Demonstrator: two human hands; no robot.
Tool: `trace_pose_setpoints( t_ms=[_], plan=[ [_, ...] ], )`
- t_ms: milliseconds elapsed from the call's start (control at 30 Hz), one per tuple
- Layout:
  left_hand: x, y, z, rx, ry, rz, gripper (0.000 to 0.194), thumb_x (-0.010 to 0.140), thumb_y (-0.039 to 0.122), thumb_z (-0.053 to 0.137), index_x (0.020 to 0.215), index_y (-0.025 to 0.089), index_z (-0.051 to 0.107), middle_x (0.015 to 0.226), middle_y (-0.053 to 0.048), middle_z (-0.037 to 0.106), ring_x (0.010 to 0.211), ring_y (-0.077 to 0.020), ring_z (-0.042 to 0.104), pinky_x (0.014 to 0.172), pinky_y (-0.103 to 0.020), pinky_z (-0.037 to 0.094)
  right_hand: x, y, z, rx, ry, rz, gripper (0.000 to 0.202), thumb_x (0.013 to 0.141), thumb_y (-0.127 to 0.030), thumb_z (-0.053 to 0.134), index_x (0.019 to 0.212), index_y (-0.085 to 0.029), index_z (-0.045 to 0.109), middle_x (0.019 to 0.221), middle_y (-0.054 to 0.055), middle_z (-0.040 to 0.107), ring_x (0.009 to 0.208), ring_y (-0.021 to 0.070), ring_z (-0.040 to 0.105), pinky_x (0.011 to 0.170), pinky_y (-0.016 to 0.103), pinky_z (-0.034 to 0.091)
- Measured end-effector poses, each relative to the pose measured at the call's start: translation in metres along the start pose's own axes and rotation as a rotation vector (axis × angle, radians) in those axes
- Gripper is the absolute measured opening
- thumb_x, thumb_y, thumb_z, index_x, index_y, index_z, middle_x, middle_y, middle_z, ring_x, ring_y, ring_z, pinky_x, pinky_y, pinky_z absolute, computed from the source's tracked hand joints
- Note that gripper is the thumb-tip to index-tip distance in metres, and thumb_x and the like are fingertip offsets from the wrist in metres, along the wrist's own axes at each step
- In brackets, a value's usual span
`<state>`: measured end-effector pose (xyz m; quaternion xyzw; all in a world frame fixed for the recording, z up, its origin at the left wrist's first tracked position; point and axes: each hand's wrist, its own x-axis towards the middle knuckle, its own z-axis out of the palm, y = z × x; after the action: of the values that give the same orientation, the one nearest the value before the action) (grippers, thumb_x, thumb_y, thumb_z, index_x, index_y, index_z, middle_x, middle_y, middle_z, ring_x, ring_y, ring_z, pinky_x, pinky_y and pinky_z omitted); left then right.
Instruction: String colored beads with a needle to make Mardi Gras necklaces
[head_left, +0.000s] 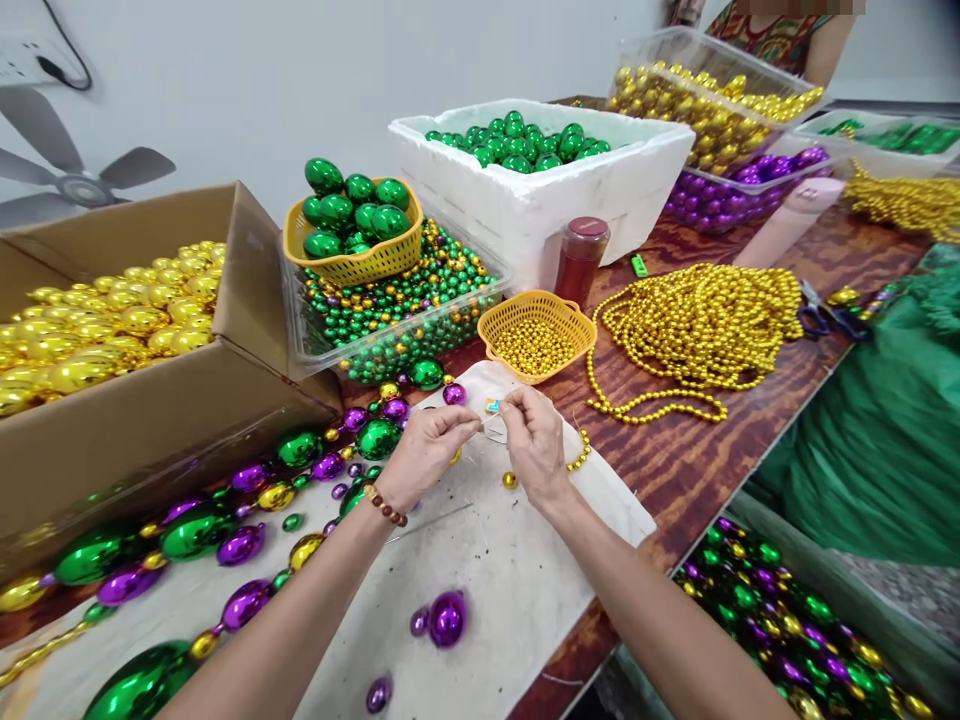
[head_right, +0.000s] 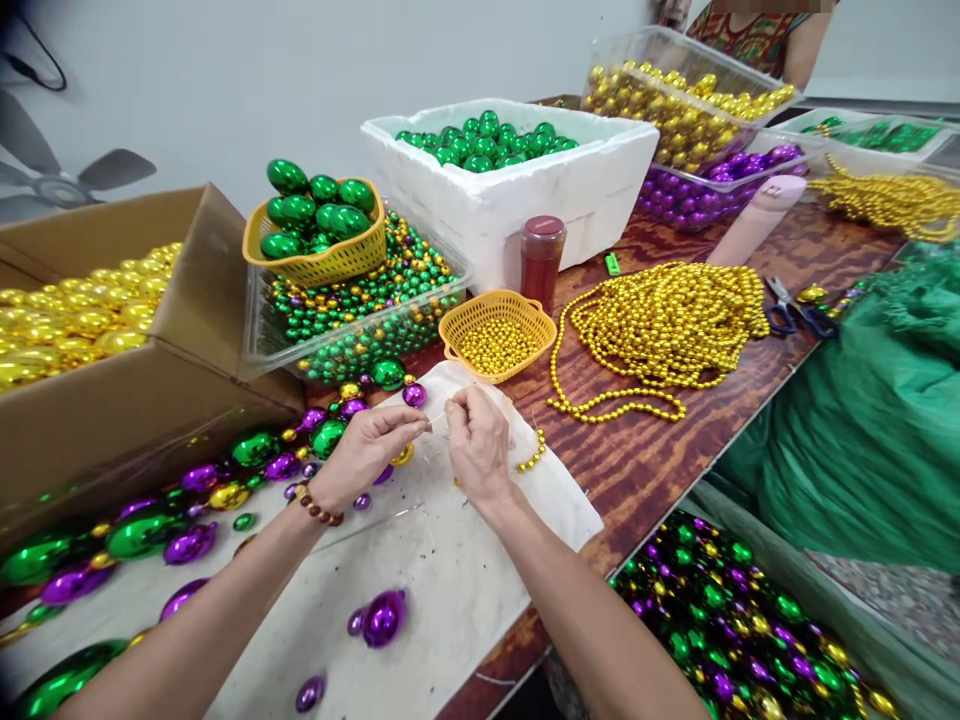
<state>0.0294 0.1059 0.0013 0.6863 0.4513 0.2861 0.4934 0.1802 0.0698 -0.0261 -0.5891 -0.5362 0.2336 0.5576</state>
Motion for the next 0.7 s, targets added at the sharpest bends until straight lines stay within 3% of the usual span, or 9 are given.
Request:
trace_pose_setpoints(
  t_ms=[200, 300, 433, 533, 700],
  plan=[
    [0.002, -0.002, -0.001, -0.023, 0.025, -0.04, 0.022, 0.08, 0.037, 0.064, 0.078, 0.015, 0.069, 0.065, 0.001, 0.057, 0.052, -0.0079, 0.037, 0.047, -0.021, 0.025, 0.005, 0.011, -0.003, -0.177, -0.063, -0.005, 0.02, 0.095, -0.027, 0.039, 0.082, -0.021, 0.053, 0.077, 0.001, 0.062, 0.07, 0.016, 0.058, 0.066, 0.025, 0.042],
    [0.002, -0.003, -0.003, -0.048, 0.045, -0.065, 0.025, 0.08, 0.038, 0.064, 0.079, 0.014, 0.068, 0.059, 0.002, 0.05, 0.048, -0.0065, 0.03, 0.045, -0.02, 0.02, 0.014, 0.024, -0.025, -0.319, -0.213, -0.037, 0.02, 0.096, -0.029, 0.041, 0.088, -0.022, 0.058, 0.078, -0.001, 0.065, 0.063, 0.0145, 0.059, 0.059, 0.024, 0.04],
    [0.0, -0.003, -0.005, -0.087, 0.027, -0.083, 0.024, 0.081, 0.039, 0.065, 0.079, 0.015, 0.066, 0.055, 0.004, 0.046, 0.047, -0.0058, 0.028, 0.044, -0.02, 0.019, 0.015, 0.028, -0.053, -0.565, -0.427, -0.142, 0.009, 0.086, -0.022, 0.057, 0.087, -0.022, 0.065, 0.087, 0.003, 0.068, 0.081, 0.0203, 0.061, 0.068, 0.028, 0.04],
    [0.0, -0.003, -0.006, -0.17, -0.003, -0.097, 0.023, 0.083, 0.039, 0.063, 0.081, 0.016, 0.064, 0.053, 0.006, 0.043, 0.047, -0.0063, 0.031, 0.045, -0.02, 0.021, 0.01, 0.027, -0.052, -0.707, -0.523, -0.218, 0.011, 0.084, -0.016, 0.058, 0.089, -0.018, 0.067, 0.094, 0.01, 0.068, 0.094, 0.0252, 0.058, 0.079, 0.034, 0.039],
    [-0.001, -0.006, -0.011, -0.302, -0.006, -0.089, 0.02, 0.085, 0.036, 0.063, 0.083, 0.016, 0.065, 0.058, 0.003, 0.051, 0.053, -0.0079, 0.042, 0.051, -0.02, 0.029, 0.01, 0.031, -0.039, -0.803, -0.545, -0.266, 0.02, 0.09, -0.012, 0.047, 0.092, -0.014, 0.067, 0.098, 0.015, 0.067, 0.099, 0.0291, 0.057, 0.084, 0.04, 0.038]
  ],
)
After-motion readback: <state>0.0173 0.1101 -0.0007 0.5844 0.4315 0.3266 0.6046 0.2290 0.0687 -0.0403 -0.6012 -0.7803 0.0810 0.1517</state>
